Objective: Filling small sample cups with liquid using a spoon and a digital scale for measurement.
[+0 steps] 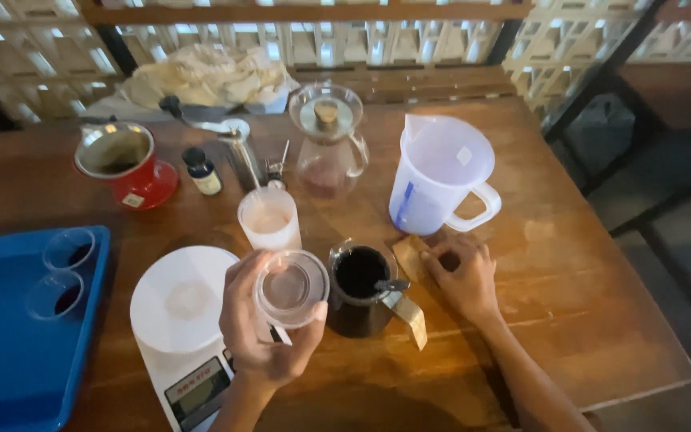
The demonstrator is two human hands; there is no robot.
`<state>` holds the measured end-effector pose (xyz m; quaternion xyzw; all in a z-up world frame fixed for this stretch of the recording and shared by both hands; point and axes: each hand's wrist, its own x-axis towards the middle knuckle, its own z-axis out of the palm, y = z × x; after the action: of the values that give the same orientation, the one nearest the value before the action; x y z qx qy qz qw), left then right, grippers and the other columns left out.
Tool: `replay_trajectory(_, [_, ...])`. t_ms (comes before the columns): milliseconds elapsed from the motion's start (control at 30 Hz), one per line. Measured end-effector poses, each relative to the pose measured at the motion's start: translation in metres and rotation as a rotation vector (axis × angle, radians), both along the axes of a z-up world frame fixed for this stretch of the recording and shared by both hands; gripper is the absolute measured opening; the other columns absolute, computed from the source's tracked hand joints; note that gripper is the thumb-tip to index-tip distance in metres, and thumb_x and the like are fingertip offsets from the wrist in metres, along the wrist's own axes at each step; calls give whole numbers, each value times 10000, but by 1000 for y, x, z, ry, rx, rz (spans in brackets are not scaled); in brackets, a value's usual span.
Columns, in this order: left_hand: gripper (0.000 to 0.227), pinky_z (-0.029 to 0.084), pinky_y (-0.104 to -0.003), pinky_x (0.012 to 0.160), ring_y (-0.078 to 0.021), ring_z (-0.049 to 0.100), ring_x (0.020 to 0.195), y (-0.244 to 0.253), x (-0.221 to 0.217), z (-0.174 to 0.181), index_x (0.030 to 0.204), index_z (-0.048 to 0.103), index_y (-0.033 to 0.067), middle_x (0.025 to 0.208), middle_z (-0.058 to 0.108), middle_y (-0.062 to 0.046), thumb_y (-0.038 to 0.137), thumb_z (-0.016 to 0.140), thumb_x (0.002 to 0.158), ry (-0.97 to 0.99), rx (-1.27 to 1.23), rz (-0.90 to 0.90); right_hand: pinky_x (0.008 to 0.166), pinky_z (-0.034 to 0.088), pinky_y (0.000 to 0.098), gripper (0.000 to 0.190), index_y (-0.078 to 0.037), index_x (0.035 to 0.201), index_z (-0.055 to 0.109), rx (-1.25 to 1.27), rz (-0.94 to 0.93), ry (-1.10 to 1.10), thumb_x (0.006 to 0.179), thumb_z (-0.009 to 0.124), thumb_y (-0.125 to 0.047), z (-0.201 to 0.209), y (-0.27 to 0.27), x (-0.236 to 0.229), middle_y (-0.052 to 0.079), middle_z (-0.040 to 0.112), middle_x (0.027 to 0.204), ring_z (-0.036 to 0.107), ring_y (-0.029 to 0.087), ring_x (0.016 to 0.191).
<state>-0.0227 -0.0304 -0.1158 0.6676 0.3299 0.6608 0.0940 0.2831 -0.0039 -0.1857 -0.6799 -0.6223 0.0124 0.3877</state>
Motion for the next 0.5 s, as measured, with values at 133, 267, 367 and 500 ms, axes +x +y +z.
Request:
replay_trajectory(133, [676, 545, -410, 1042, -330, 642, 1175, -2, 1, -2, 1337, 520, -1, 1261, 629, -196, 225, 794, 762, -26, -36, -21, 811, 511, 409, 156, -123, 722, 755, -92, -24, 61, 822, 791, -237, 6, -9, 1, 13, 785, 886, 698, 226, 926])
replay_trajectory(267, [676, 548, -401, 1041, -323, 644, 1163, 2, 2, -6, 1334, 516, -11, 1230, 643, -189, 240, 792, 770, -13, -8, -19, 846, 535, 436, 164, -101, 827, 778, -29, -61, -42, 816, 806, -262, 0, -9, 9, 52, 796, 967, 716, 267, 922])
replay_trajectory(367, [698, 561, -359, 999, -299, 646, 1147, 2, 1, -7, 1345, 513, -8, 1252, 624, -187, 225, 797, 752, -29, -33, -32, 802, 483, 413, 163, -73, 877, 748, 206, 59, -216, 882, 830, -214, 4, -12, 6, 34, 773, 933, 710, 246, 858])
replay_trajectory(500, [684, 562, -377, 993, -304, 644, 1147, 1, 1, -5, 1345, 513, -5, 1258, 617, -180, 216, 795, 762, -26, -25, -23, 758, 633, 407, 120, 29, 967, 773, 260, 254, -188, 951, 667, -24, 22, -23, -10, 159, 782, 1003, 755, 314, 926])
